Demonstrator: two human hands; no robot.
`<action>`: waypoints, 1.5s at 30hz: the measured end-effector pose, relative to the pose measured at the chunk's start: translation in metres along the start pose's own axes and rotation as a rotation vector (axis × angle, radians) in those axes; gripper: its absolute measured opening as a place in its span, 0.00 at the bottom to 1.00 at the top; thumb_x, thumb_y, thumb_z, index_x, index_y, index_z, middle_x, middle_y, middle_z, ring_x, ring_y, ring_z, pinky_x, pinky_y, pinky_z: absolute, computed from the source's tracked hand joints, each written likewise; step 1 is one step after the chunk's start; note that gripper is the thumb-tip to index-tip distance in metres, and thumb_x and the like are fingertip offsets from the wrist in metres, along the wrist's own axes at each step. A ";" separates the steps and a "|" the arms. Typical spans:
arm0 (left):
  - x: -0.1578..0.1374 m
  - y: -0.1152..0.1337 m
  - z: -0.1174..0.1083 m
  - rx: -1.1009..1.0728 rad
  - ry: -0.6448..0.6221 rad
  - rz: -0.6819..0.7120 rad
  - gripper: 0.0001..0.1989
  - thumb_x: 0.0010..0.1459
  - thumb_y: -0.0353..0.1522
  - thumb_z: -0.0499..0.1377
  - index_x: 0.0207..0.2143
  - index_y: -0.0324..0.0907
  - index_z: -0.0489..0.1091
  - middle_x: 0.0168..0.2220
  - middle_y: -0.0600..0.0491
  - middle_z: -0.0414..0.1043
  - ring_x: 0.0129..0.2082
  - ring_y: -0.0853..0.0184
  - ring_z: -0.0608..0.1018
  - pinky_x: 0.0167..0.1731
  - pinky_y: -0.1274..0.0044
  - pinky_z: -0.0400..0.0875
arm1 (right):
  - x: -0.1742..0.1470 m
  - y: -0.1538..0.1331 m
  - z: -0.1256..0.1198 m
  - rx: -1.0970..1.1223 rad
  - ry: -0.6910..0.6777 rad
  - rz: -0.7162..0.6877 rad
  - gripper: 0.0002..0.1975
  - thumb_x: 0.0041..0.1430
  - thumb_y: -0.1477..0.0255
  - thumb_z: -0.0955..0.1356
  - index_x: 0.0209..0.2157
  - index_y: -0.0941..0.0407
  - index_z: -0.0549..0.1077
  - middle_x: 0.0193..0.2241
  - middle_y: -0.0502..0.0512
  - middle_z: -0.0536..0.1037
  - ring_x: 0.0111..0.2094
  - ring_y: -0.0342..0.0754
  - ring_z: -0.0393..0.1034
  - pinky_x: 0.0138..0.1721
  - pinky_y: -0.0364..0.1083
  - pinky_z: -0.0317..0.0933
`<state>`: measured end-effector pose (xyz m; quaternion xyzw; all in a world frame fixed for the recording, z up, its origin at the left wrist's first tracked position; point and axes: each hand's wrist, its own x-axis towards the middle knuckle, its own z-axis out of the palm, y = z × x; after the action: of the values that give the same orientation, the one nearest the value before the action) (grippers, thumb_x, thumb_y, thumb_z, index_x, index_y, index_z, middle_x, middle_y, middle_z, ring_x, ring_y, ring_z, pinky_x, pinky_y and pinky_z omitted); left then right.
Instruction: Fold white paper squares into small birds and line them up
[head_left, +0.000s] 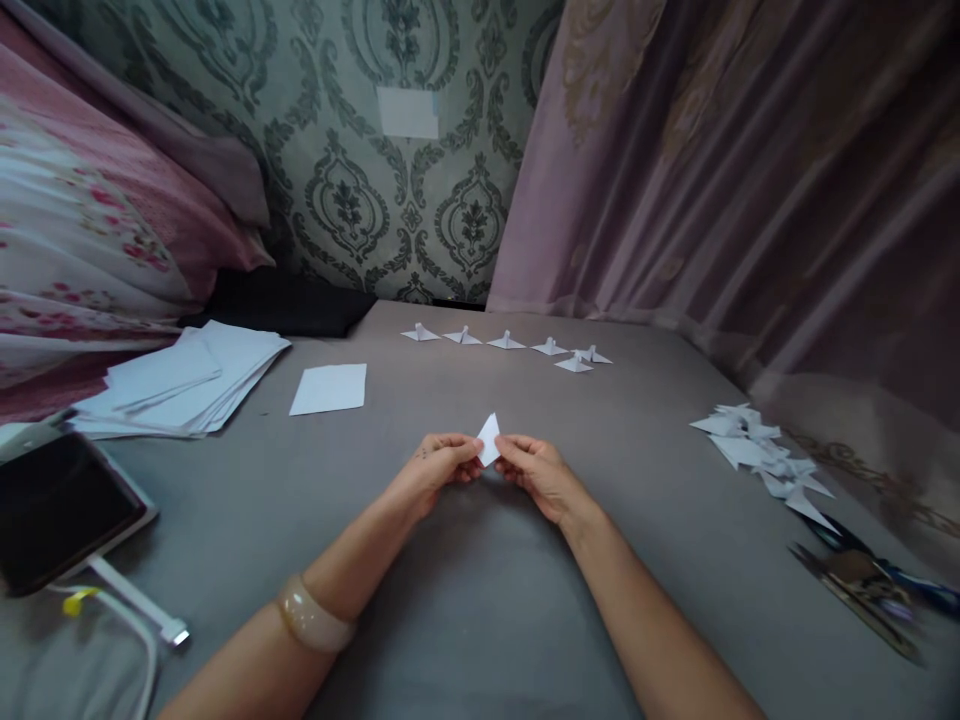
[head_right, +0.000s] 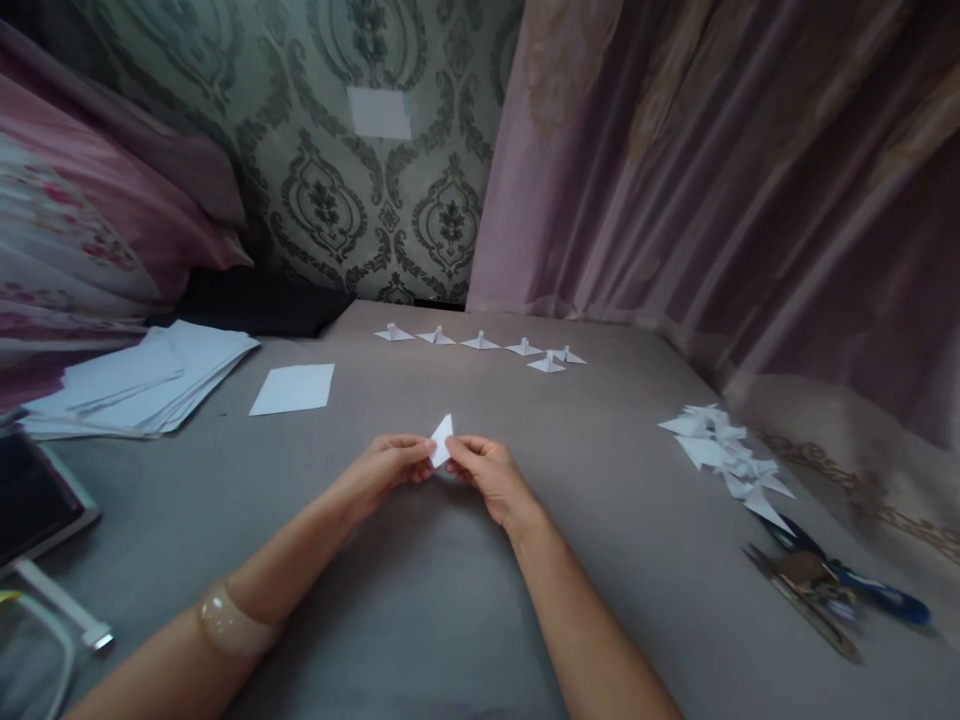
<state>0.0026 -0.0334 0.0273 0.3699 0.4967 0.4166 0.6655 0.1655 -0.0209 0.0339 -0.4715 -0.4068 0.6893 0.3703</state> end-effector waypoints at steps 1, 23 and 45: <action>0.000 0.000 0.000 -0.006 0.000 -0.002 0.11 0.47 0.37 0.64 0.26 0.35 0.74 0.20 0.53 0.70 0.20 0.74 0.70 0.24 0.81 0.61 | 0.000 0.001 0.000 -0.020 -0.005 -0.020 0.19 0.40 0.60 0.76 0.31 0.59 0.78 0.25 0.50 0.75 0.25 0.38 0.65 0.27 0.39 0.54; 0.019 -0.009 -0.012 0.275 0.226 0.329 0.16 0.50 0.42 0.60 0.35 0.38 0.73 0.30 0.51 0.74 0.29 0.67 0.74 0.28 0.79 0.67 | 0.024 0.003 -0.010 -0.697 0.178 -0.654 0.08 0.56 0.67 0.68 0.34 0.54 0.79 0.33 0.55 0.77 0.35 0.47 0.70 0.40 0.46 0.61; 0.041 0.002 -0.016 0.989 -0.070 0.561 0.12 0.50 0.27 0.57 0.37 0.40 0.77 0.33 0.48 0.71 0.32 0.64 0.71 0.38 0.73 0.64 | 0.042 0.004 -0.049 -1.172 -0.108 -0.666 0.20 0.51 0.86 0.62 0.41 0.56 0.77 0.39 0.56 0.75 0.41 0.47 0.68 0.47 0.46 0.60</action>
<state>-0.0066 0.0063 0.0110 0.7688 0.4931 0.2827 0.2931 0.1997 0.0253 0.0049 -0.4088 -0.8549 0.2264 0.2254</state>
